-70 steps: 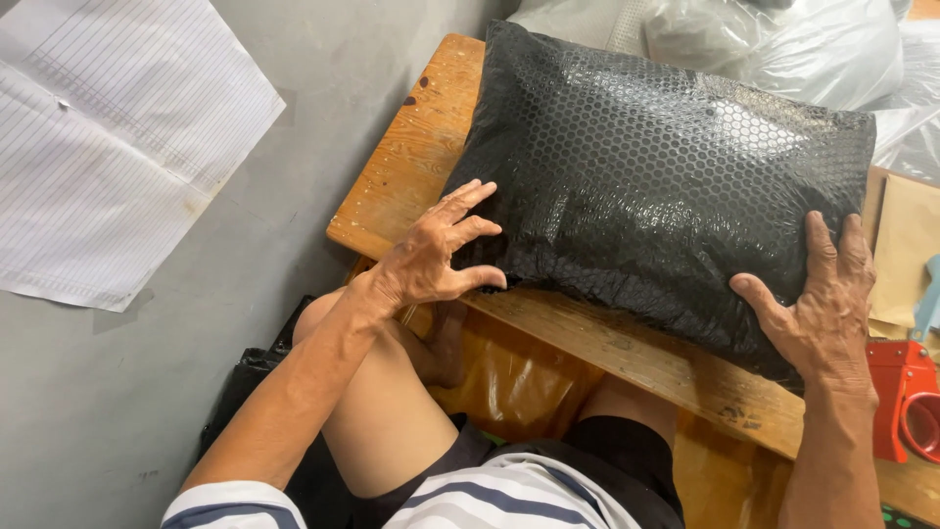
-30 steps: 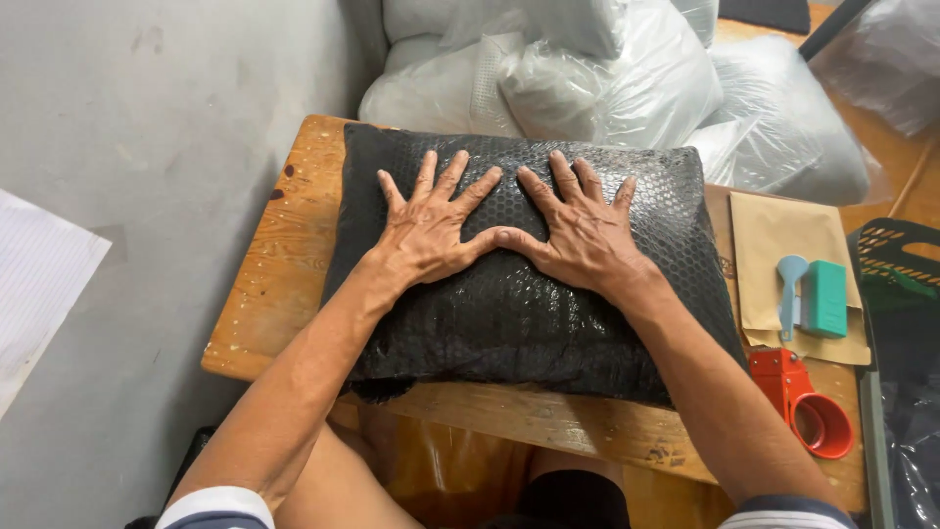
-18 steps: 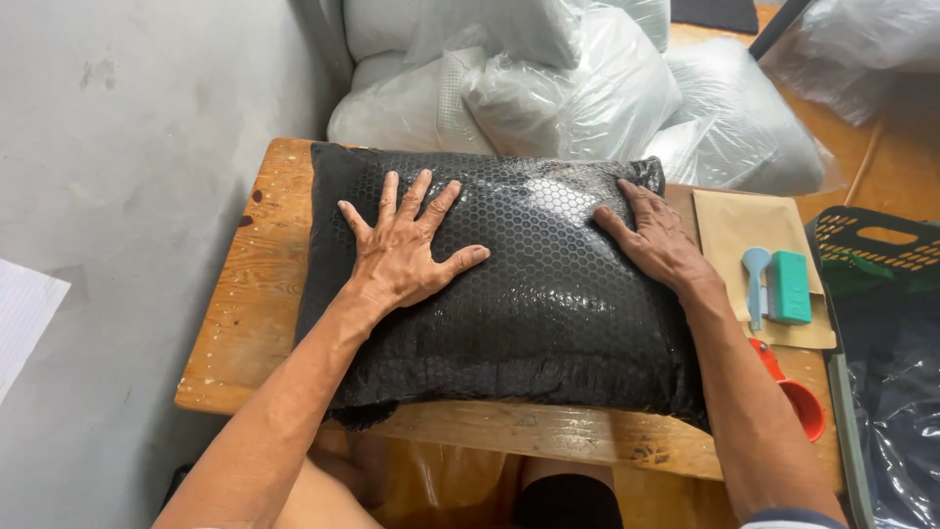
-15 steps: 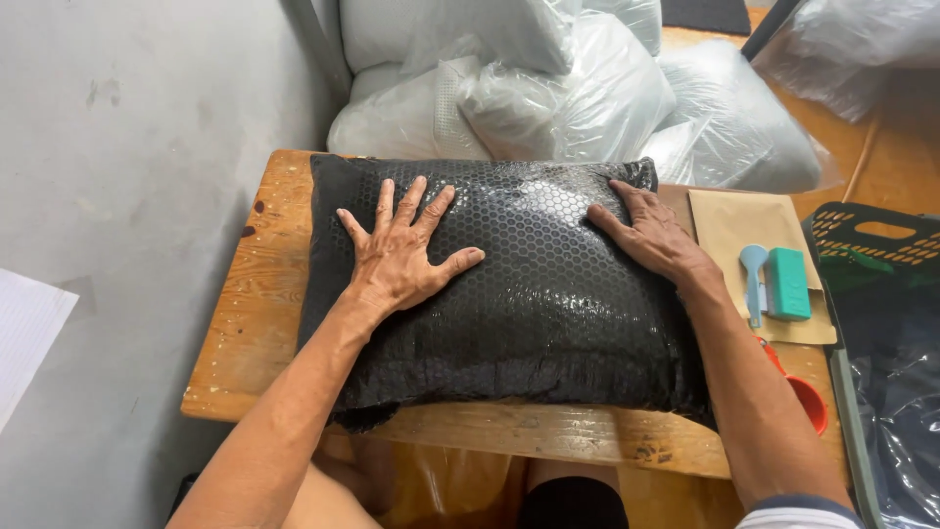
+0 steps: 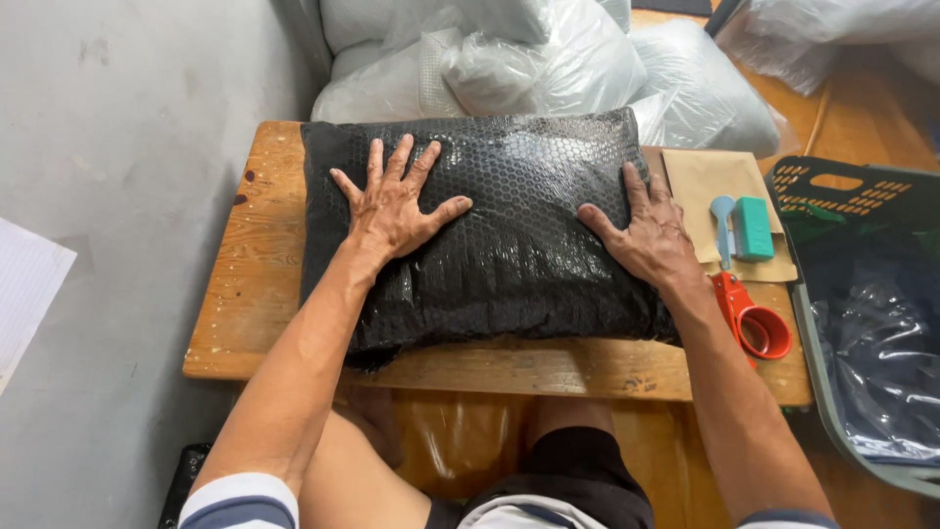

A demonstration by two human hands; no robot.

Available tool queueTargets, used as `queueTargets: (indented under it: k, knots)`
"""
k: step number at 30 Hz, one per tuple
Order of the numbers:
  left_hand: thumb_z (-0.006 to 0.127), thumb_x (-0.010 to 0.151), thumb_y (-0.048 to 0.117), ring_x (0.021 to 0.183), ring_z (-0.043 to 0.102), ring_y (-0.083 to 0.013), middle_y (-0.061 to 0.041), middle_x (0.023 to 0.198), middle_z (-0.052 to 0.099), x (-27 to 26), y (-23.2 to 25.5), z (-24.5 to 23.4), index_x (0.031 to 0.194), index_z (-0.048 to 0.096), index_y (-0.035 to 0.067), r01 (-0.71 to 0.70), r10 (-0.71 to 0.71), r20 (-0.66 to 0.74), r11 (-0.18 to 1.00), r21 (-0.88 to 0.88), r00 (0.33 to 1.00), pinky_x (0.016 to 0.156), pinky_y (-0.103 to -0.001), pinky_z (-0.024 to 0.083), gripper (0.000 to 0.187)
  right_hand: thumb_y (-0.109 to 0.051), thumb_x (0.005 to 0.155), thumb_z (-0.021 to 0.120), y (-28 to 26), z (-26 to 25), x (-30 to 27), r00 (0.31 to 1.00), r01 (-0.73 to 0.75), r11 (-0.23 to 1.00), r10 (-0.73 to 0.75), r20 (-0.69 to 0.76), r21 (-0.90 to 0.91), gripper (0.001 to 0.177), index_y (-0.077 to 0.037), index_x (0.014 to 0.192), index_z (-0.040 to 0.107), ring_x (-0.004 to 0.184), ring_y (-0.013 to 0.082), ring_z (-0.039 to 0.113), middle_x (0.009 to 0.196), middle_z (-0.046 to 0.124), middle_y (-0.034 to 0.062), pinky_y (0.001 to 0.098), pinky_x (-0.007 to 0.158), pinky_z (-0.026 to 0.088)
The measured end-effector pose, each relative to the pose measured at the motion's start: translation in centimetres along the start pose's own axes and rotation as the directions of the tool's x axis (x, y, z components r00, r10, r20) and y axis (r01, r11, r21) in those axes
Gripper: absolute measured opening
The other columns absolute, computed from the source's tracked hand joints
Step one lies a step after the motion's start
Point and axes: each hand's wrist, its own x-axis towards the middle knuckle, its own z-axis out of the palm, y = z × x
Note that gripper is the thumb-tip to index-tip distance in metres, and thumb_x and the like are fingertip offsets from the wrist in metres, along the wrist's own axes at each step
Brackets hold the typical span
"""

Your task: Wrapping a pillow in bubble wrap, taping it shut, and using a small tool to finish the surface of another pillow.

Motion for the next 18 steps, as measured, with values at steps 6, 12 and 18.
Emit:
queueTargets:
  k: [6, 12, 18]
  knots:
    - [0.034, 0.086, 0.089, 0.156, 0.01, -0.0402, -0.008, 0.169, 0.023, -0.4, 0.7, -0.4, 0.16, 0.029, 0.036, -0.041, 0.042, -0.022, 0.999, 0.014, 0.999, 0.108, -0.085, 0.005, 0.092, -0.069, 0.094, 0.055, 0.8, 2.4, -4.0, 0.989, 0.004, 0.995, 0.01, -0.145, 0.098, 0.089, -0.021, 0.164, 0.029, 0.143, 0.0511, 0.036, 0.158, 0.036, 0.027, 0.0608, 0.117, 0.033]
    - [0.032, 0.084, 0.093, 0.156, 0.009, -0.0389, -0.006, 0.17, 0.021, 0.4, 0.4, -0.9, 0.16, 0.027, 0.038, -0.015, 0.016, 0.038, 1.0, -0.016, 0.999, 0.109, -0.084, 0.007, 0.094, -0.082, 0.09, 0.053, 2.2, 4.2, -2.2, 0.979, -0.01, 0.998, 0.022, -0.205, 0.059, 0.093, -0.029, 0.162, 0.031, 0.141, 0.047, 0.042, 0.155, 0.04, 0.0222, 0.0599, 0.114, 0.035]
    - [0.024, 0.073, 0.091, 0.156, -0.003, -0.0374, -0.004, 0.171, 0.009, -0.2, 0.5, -1.4, 0.161, 0.02, 0.036, 0.015, -0.009, 0.071, 0.996, -0.084, 0.997, 0.109, -0.08, -0.011, 0.103, -0.077, 0.089, 0.046, 2.2, 5.0, -2.0, 0.954, 0.088, 0.994, -0.067, -0.291, 0.059, 0.094, -0.017, 0.159, 0.033, 0.144, 0.0424, 0.037, 0.16, 0.036, 0.0207, 0.0533, 0.115, 0.03]
